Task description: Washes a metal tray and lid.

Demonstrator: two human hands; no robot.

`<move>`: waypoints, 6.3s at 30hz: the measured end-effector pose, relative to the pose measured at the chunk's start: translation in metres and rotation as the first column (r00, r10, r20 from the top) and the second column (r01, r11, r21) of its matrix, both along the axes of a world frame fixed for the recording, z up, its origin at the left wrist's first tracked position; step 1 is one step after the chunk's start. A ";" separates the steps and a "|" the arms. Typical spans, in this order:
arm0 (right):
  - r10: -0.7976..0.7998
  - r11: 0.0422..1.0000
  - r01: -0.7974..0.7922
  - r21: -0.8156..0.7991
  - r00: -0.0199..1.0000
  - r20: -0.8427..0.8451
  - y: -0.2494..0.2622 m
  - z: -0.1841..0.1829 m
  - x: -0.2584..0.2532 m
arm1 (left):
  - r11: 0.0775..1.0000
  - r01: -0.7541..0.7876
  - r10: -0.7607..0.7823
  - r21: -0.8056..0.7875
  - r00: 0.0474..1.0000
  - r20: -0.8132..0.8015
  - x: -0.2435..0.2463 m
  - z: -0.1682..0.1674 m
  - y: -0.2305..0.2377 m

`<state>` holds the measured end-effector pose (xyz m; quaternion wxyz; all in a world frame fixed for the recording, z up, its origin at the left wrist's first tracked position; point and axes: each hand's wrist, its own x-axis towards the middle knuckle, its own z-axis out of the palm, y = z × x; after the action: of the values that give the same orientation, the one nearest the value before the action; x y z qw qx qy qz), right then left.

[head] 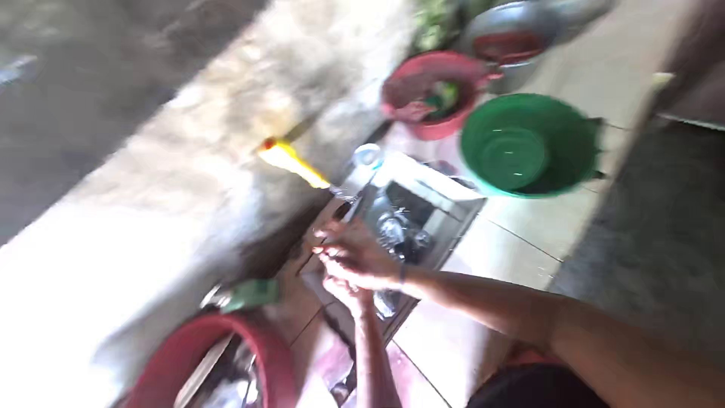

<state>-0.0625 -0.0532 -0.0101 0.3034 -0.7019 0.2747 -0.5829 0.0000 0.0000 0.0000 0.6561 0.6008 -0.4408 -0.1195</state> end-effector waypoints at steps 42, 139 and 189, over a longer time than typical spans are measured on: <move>0.328 0.820 -0.236 0.521 0.940 -0.090 0.041 -0.100 -0.056 | 0.824 -0.115 0.223 0.555 0.966 -0.131 0.019 0.005 -0.035; 0.176 0.707 0.067 0.704 0.948 -0.267 -0.187 -0.073 -0.030 | 0.961 0.152 0.023 0.232 0.790 -0.612 0.138 -0.014 -0.055; -0.149 0.746 -0.014 0.665 0.971 0.188 -0.050 -0.071 -0.136 | 0.979 0.183 0.028 0.095 0.339 -0.940 0.082 -0.054 -0.058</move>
<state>-0.1984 -0.1035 -0.0807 0.5405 -0.4664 0.4518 -0.5350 0.0819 -0.0581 -0.0542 0.7250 0.4594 0.0000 -0.5132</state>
